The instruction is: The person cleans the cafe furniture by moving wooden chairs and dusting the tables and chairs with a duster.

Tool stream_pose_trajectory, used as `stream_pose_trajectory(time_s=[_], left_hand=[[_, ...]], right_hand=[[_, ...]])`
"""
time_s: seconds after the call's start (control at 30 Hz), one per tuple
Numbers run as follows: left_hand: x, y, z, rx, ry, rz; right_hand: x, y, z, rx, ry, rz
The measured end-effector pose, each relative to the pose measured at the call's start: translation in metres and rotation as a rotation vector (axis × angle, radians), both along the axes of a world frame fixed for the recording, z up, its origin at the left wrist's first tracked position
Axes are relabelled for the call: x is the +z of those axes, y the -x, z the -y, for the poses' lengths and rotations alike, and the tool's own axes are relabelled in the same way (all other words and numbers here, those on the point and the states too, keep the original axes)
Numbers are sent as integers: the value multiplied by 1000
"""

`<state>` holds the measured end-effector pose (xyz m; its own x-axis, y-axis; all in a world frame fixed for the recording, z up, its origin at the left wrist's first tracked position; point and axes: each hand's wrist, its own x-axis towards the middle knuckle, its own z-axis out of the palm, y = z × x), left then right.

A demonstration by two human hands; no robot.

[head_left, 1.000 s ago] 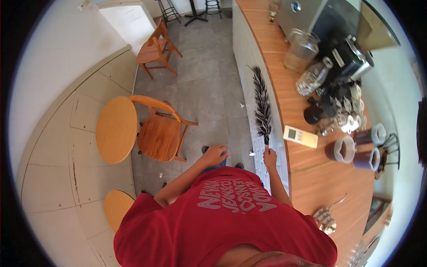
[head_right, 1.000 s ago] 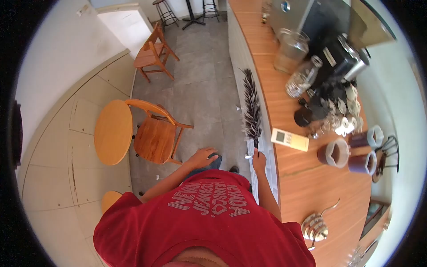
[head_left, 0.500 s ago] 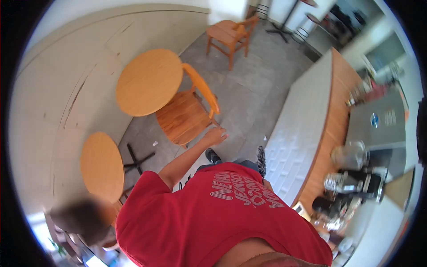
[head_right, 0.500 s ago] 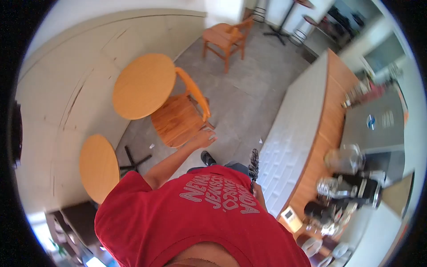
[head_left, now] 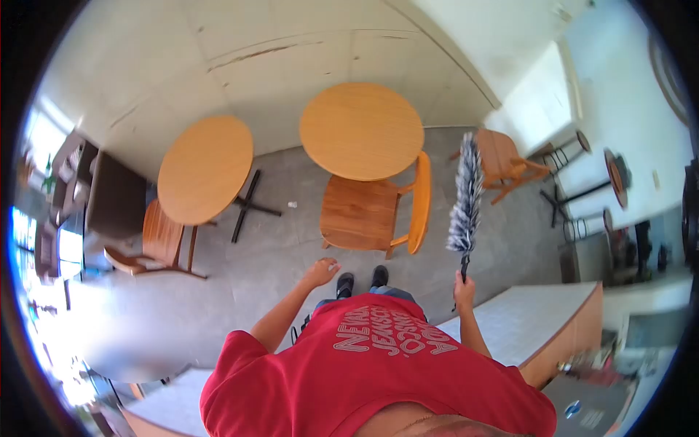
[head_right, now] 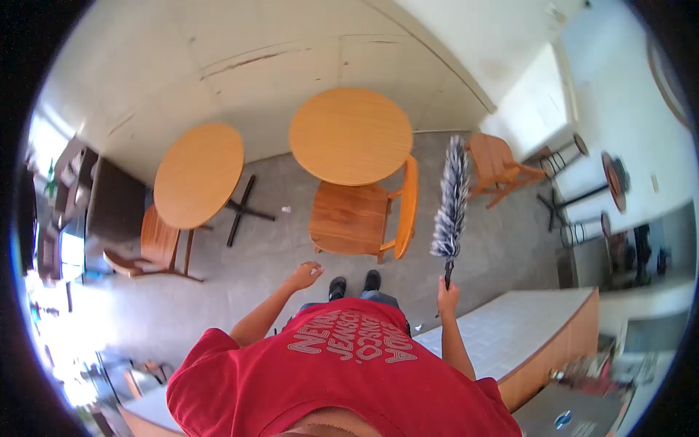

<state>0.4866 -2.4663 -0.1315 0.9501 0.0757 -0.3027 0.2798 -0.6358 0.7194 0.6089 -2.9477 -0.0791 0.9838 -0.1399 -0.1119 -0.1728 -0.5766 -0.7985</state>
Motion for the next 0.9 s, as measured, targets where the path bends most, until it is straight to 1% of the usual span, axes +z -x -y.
stream_pose_trajectory(time_s=[0.13, 0.17, 0.2, 0.23, 0.3, 0.33, 0.37, 0.4, 0.43, 0.47, 0.5, 0.53, 0.57, 0.6, 0.63, 0.67, 0.73, 0.77, 0.83, 0.87, 0.9], left_hand=[[22, 5, 8, 255, 58, 32], [36, -1, 16, 331, 76, 47], [49, -8, 22, 370, 178, 20], [61, -16, 29, 405, 282, -3], [80, -32, 46, 503, 524, 148], [99, -37, 52, 595, 745, 187], [119, -41, 58, 680, 966, 235], [130, -45, 61, 714, 959, 242], [138, -49, 64, 830, 1226, 315], [142, -51, 66, 938, 1494, 395], [141, -47, 66, 966, 1485, 402], [139, -37, 64, 1147, 1624, 385], [137, -26, 63, 1330, 1761, 367], [122, -14, 60, 1427, 1732, 386], [118, -1, 60, 1447, 1721, 391], [114, 14, 58, 1554, 1667, 490], [106, 46, 49, 1713, 1511, 672], [103, 61, 43, 1758, 1414, 751], [134, 72, 41, 1877, 1242, 897], [138, 81, 36, 1865, 1191, 922], [140, 88, 31, 1847, 1145, 943]], right_hand=[[74, -70, -63, 229, -26, 44], [87, -82, -78, 352, 11, 131], [96, -92, -92, 471, 41, 220], [104, -99, -105, 520, 34, 205], [112, -109, -123, 743, 80, 169], [106, -115, -126, 830, 150, 126], [104, -117, -131, 866, 144, 118], [104, -116, -138, 1004, 218, 183], [102, -115, -144, 1138, 290, 250], [98, -114, -149, 1163, 280, 244], [93, -113, -155, 1267, 208, 217], [89, -113, -160, 1367, 134, 189], [86, -114, -163, 1386, 125, 177], [83, -115, -167, 1443, 109, 85], [80, -118, -170, 1495, 92, -9], [75, -123, -174, 1504, 80, -16], [57, -141, -176, 1384, -129, 244], [43, -153, -174, 1258, -58, 343], [30, -174, -168, 947, 110, 487], [28, -184, -165, 761, 208, 532], [22, -195, -162, 730, 223, 522]])
